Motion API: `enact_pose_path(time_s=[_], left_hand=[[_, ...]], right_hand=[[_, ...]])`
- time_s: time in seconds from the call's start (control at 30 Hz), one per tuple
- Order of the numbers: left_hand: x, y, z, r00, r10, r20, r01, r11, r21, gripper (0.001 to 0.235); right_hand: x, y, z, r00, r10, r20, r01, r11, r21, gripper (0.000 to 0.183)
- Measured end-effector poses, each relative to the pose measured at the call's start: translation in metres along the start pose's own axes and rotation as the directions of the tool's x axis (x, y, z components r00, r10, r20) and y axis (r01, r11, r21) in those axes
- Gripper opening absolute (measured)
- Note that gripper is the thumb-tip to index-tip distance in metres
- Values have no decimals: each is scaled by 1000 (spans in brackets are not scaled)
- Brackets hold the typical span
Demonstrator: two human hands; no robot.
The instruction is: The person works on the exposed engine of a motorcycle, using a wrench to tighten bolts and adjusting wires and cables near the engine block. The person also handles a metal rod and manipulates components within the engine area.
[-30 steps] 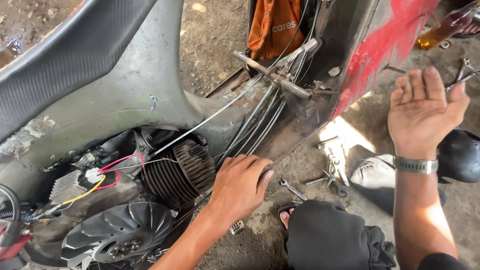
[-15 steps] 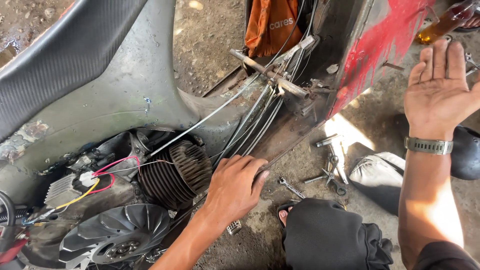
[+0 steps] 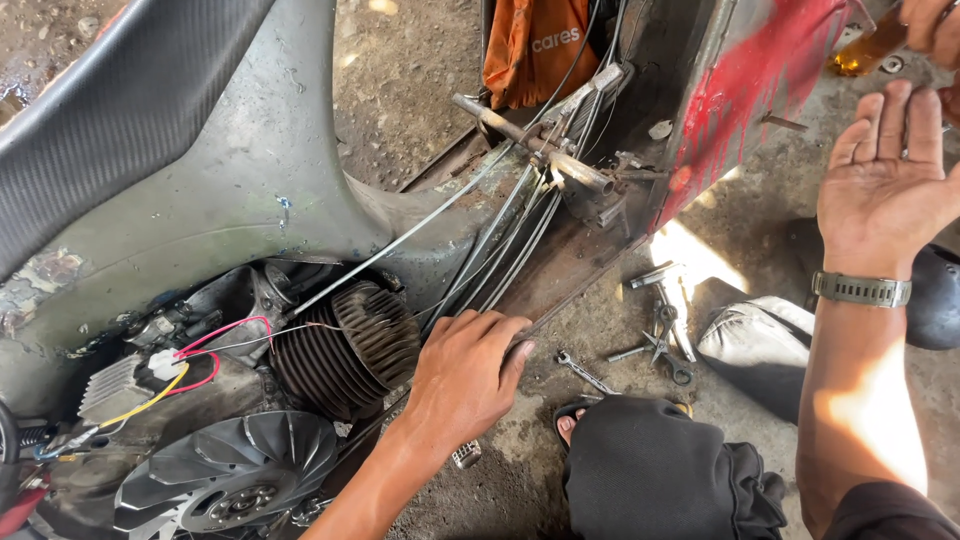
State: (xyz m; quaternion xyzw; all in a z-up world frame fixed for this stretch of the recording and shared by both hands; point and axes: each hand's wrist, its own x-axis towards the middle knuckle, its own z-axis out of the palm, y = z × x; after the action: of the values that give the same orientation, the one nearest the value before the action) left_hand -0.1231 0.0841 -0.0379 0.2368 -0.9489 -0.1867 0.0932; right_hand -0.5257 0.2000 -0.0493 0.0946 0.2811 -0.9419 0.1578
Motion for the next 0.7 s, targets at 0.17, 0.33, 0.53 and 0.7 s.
enact_pose_path(time_s=[0.17,0.33,0.53,0.7], left_hand=[[0,-1,1,1000,6,11,-6,1000,-1,29],[0,-2,3,1000,14,11,-14,1000,13,29],[1,-3,8,999,5,38,-5,1000,10,30],[31,16,14,982,-47,185,73,988,-136,35]], right_hand=[[5,2,0,993,-12,-118,8,999,-41,59],[15,6,-5,979,18,-203,-64,973,-221,58],[55,20,-21,945,-35,-325,-20,986,-164,7],[1,20,-13,996,-39,-83,7,932,-362,38]])
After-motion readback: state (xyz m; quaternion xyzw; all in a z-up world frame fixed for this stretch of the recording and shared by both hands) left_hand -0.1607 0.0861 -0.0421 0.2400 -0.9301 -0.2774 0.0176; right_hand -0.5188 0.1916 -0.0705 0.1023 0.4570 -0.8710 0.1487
